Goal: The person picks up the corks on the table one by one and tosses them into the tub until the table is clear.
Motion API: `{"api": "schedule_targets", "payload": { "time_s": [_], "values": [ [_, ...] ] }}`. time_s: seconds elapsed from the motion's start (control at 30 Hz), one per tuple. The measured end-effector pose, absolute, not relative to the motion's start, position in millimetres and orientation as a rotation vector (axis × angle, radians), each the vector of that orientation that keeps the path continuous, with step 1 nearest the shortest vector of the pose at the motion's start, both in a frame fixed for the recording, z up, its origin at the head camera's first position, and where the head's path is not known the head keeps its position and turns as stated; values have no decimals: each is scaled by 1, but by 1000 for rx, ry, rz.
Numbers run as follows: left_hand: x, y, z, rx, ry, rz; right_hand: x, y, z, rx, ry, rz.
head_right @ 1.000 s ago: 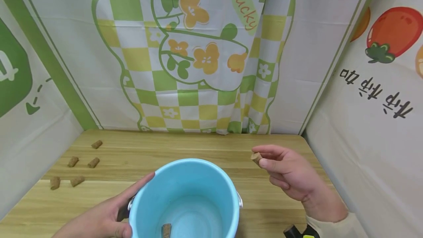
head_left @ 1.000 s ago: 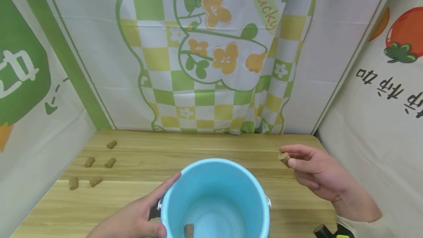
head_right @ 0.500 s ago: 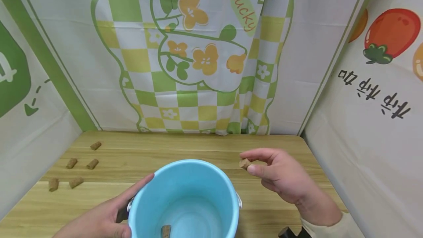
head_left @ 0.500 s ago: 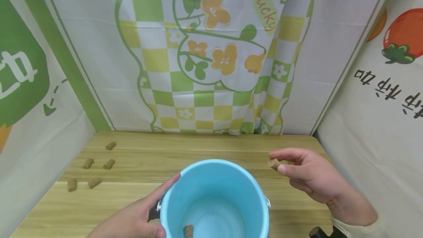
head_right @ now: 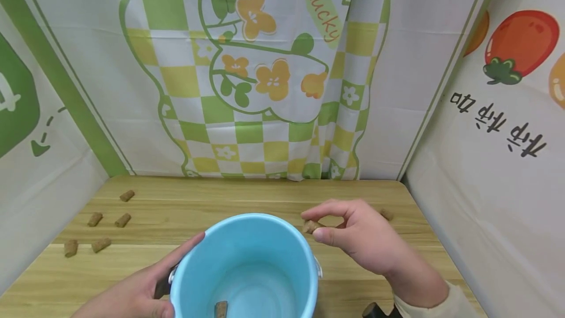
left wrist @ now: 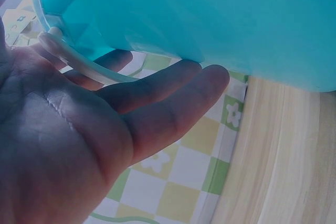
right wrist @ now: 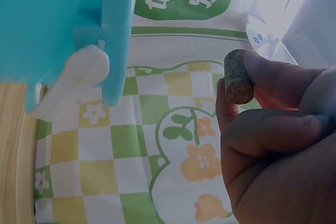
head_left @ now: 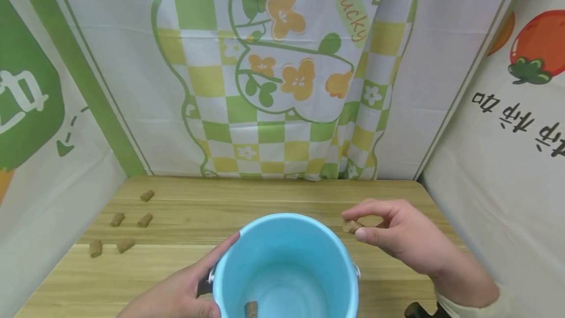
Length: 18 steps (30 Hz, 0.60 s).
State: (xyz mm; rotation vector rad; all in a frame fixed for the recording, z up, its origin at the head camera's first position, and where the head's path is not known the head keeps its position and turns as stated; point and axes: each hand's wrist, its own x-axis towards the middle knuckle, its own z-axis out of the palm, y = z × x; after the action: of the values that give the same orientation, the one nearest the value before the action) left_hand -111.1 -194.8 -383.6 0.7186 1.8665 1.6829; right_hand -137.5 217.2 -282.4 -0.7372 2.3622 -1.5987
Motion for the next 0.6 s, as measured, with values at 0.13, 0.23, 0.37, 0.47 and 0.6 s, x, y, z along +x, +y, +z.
{"api": "schedule_targets", "payload": {
  "time_s": [0.13, 0.23, 0.37, 0.47, 0.6],
  "values": [
    [-111, -194, -384, 721, 1886, 1679, -134, 212, -280, -772, 2459, -1496],
    [-110, -194, -384, 727, 1878, 1692, -133, 210, -280, -828, 2499, -1452],
    [-110, -194, -384, 723, 1850, 1714, -133, 207, -281, -922, 2472, -1440],
    [-109, -194, -384, 723, 1834, 1718, -132, 204, -283, -1006, 2441, -1445],
    [-111, -194, -384, 724, 1832, 1710, -132, 201, -285, -1063, 2414, -1449]
  ]
}}
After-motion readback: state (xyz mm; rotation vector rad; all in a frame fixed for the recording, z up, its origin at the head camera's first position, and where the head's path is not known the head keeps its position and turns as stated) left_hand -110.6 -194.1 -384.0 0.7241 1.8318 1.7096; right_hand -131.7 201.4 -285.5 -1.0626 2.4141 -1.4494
